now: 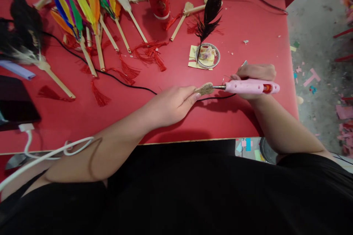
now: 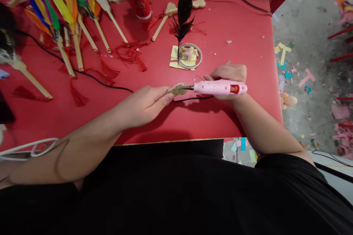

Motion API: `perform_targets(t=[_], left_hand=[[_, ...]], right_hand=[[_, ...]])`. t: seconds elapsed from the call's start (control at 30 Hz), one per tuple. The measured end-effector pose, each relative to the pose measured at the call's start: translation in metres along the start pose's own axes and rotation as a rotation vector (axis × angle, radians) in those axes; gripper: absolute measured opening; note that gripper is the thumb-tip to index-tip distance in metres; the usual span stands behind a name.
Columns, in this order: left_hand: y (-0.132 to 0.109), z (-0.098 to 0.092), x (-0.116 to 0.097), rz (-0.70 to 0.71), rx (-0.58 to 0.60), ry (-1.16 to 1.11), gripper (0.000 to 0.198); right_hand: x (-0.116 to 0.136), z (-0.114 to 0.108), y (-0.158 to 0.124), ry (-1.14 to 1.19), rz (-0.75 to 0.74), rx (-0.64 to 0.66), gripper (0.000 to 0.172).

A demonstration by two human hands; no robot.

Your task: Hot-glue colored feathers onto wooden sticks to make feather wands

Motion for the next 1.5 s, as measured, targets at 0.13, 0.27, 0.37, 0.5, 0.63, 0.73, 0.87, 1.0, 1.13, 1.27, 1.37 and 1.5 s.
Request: perform_targets(t=[0.13,0.27,0.37,0.5,0.63,0.73,0.87,1.0,1.13,1.27,1.37,1.5], left_hand=[[0.001,-0.001,0.000,-0.024,0.009,0.031,0.056],[0.001,-0.002,-0.002,-0.019,0.004,0.047,0.053],[0.001,-0.003,-0.002,-0.016,-0.005,0.050,0.051],[0.000,-0.004,-0.002,-0.029,-0.005,0.090,0.049],[-0.001,-0.006,-0.004,-0.014,-0.018,0.123,0.048],[-0.002,-0.007,-0.005,-0.019,-0.014,0.128,0.047],[-0.002,-0.008,-0.006,-0.010,-0.011,0.151,0.048],[-0.002,-0.008,-0.006,-0.012,0.006,0.160,0.051],[-0.002,-0.006,-0.005,-0.006,0.006,0.144,0.053],[-0.003,-0.006,-0.005,-0.003,0.001,0.135,0.053],[-0.003,-0.006,-0.006,-0.012,0.007,0.146,0.053],[-0.003,-0.006,-0.008,-0.012,0.008,0.162,0.053]], right_hand=[[-0.008,0.003,-0.005,-0.014,0.051,0.105,0.075],[-0.020,0.009,-0.015,-0.087,0.174,0.269,0.078],[-0.012,0.009,-0.011,-0.039,0.097,0.209,0.070],[0.005,0.002,-0.002,0.031,-0.062,0.004,0.062],[-0.009,0.008,-0.007,-0.074,0.079,0.124,0.072],[-0.019,0.010,-0.013,-0.110,0.141,0.173,0.077],[-0.017,0.010,-0.012,-0.081,0.108,0.103,0.078],[-0.010,0.010,-0.007,-0.141,0.101,0.082,0.078],[-0.003,0.008,-0.003,-0.164,0.081,0.078,0.077],[0.000,0.005,-0.004,-0.092,-0.005,0.031,0.073],[-0.013,0.007,-0.011,-0.131,0.076,0.111,0.075],[-0.025,0.009,-0.018,-0.167,0.146,0.149,0.079]])
Point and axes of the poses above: each hand's wrist, its own y-axis towards the middle knuckle, its own z-axis out of the palm, x = y × z, the point moved 6 cm from there along y, towards the middle knuckle, and after that the axes turned 3 degrees about y, right-handed, at the moved point
